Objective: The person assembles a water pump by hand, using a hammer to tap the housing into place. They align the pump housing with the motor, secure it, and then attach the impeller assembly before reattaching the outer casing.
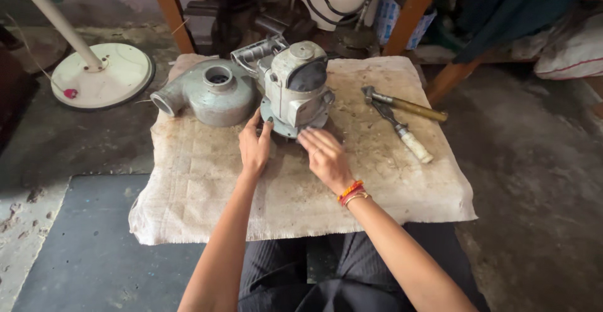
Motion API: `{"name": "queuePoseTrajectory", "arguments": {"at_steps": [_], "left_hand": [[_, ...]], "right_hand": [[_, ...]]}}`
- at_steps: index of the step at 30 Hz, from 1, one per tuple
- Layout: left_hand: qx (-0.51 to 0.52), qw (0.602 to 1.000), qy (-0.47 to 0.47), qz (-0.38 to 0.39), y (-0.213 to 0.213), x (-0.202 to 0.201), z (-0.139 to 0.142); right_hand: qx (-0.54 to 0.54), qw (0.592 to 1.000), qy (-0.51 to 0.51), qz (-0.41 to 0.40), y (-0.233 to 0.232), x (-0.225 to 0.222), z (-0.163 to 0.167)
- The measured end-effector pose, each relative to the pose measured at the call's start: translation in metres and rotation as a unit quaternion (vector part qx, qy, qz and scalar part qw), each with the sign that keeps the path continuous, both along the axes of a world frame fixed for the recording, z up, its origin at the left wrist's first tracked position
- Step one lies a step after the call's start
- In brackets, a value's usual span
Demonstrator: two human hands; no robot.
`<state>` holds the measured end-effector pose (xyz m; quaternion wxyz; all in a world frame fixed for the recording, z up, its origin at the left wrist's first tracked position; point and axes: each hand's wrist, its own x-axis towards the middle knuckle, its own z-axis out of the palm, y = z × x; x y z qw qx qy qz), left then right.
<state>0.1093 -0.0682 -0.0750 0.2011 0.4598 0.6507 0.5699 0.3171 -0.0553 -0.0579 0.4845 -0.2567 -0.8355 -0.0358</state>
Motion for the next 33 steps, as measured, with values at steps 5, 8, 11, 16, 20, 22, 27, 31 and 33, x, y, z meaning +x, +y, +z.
{"name": "queuePoseTrajectory", "arguments": {"at_steps": [5, 8, 11, 16, 20, 22, 27, 31, 33], "left_hand": [[0.053, 0.996, 0.070, -0.029, -0.001, -0.002, 0.001], [0.027, 0.997, 0.064, -0.042, -0.002, -0.003, 0.003], [0.039, 0.996, 0.060, -0.053, -0.006, -0.002, 0.004], [0.115, 0.979, 0.170, 0.003, -0.017, 0.005, 0.006], [0.047, 0.980, 0.179, 0.070, -0.023, 0.009, 0.011], [-0.009, 0.984, 0.153, 0.089, -0.024, 0.010, 0.014], [-0.106, 0.988, 0.099, 0.046, -0.014, 0.002, 0.018], [-0.068, 0.994, 0.076, -0.026, -0.008, -0.011, 0.007], [-0.044, 0.995, 0.080, -0.048, -0.002, -0.016, 0.002]], "right_hand": [[-0.045, 0.997, 0.049, -0.039, 0.000, -0.001, -0.004], [-0.009, 1.000, 0.004, -0.002, 0.001, 0.001, -0.006], [-0.066, 0.996, 0.049, -0.035, 0.001, 0.003, -0.007], [-0.008, 1.000, 0.014, -0.004, 0.001, 0.003, -0.006], [-0.023, 0.997, 0.040, -0.068, 0.001, 0.003, -0.005], [0.004, 1.000, 0.010, 0.003, -0.001, 0.004, -0.004], [-0.018, 1.000, 0.012, -0.009, -0.006, 0.004, 0.001], [-0.048, 0.998, 0.017, -0.038, -0.010, 0.003, 0.007], [-0.013, 0.999, -0.024, -0.037, -0.011, 0.002, 0.009]]}}
